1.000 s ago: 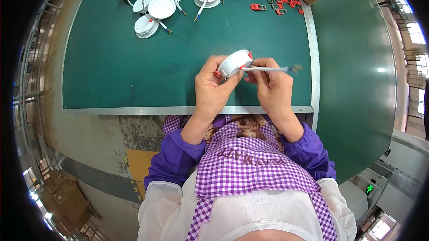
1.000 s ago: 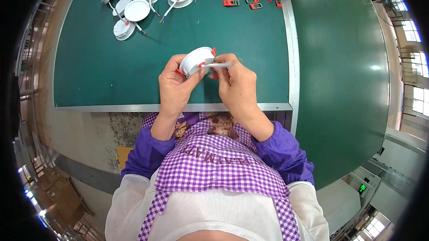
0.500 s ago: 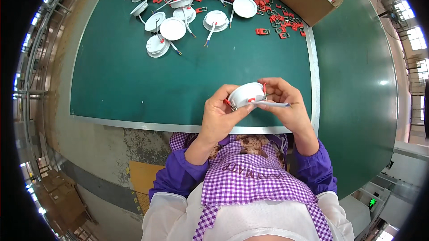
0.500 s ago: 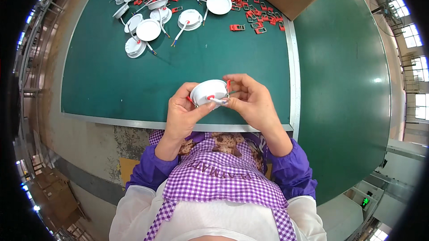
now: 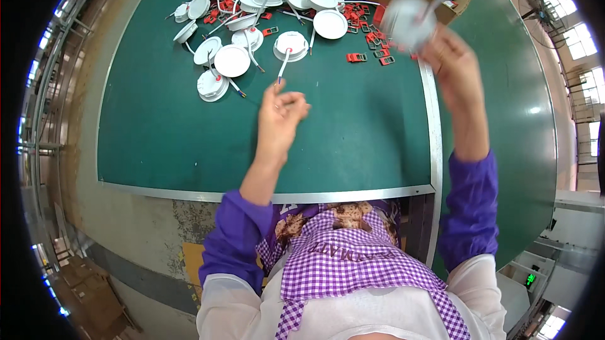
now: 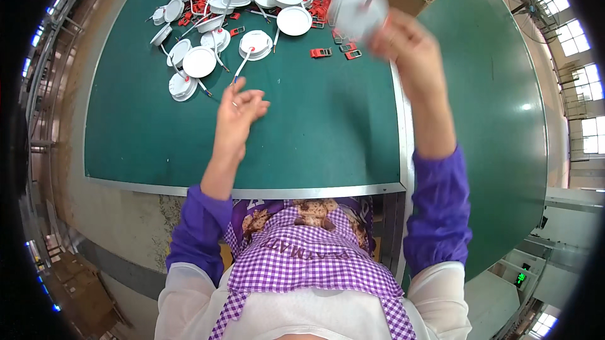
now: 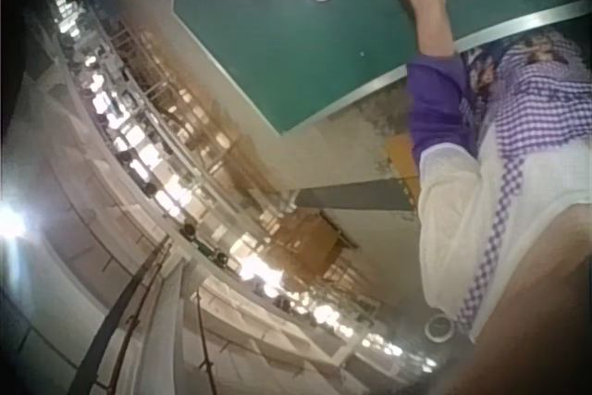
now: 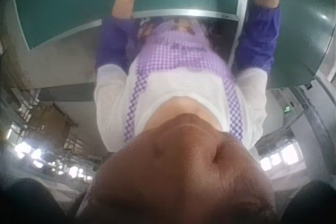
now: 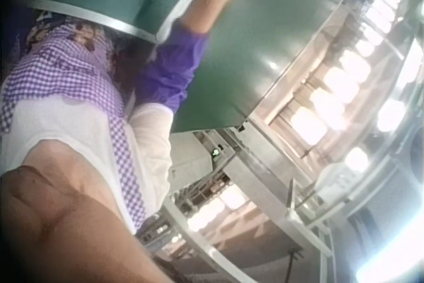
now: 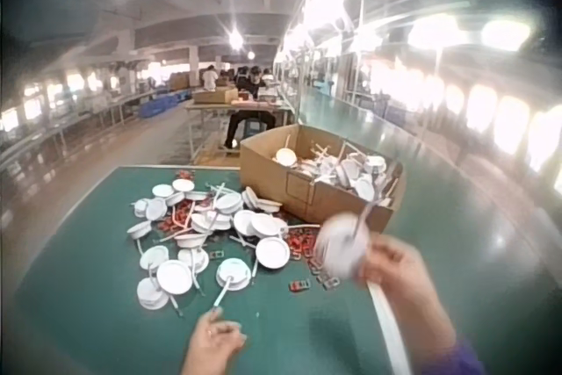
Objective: The person is seen attaching red clips to white circular lighting components.
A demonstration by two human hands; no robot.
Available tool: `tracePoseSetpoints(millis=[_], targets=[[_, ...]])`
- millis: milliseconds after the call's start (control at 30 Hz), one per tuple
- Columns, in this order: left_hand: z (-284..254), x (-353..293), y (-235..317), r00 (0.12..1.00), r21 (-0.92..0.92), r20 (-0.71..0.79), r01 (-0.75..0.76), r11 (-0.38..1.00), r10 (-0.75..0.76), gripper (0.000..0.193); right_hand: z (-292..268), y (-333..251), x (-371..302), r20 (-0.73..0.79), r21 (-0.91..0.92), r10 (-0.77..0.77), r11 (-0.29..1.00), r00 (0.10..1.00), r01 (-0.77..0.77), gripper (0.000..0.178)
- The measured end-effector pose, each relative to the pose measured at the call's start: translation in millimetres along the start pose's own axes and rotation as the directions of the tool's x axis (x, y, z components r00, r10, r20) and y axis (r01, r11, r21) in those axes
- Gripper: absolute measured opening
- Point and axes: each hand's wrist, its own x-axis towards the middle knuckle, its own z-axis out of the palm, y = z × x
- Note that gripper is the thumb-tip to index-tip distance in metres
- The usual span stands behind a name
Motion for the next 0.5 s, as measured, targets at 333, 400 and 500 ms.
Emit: tracePoseSetpoints(millis=[333, 400, 500], targets=[[6.3, 89.1, 17.6, 0.875, 0.878, 0.088, -0.294, 0.377, 0.476, 0.042, 34.8, 94.4, 31.7, 0.13, -0.842, -0.024, 0.525, 0.991, 0.123, 0.027], [15.3, 75.4, 23.9, 0.886, 0.86, 0.067, -0.285, 0.424, 0.46, 0.037, 32.6, 121.7, 22.9, 0.149, -0.919, -0.134, 0.347, 0.98, 0.188, 0.023], [-1.7, 53.9, 14.0, 0.837, 0.757, 0.051, -0.388, 0.525, 0.545, 0.035, 41.7, 125.7, 12.7, 0.206, -0.925, -0.012, 0.323, 0.978, 0.199, 0.019]])
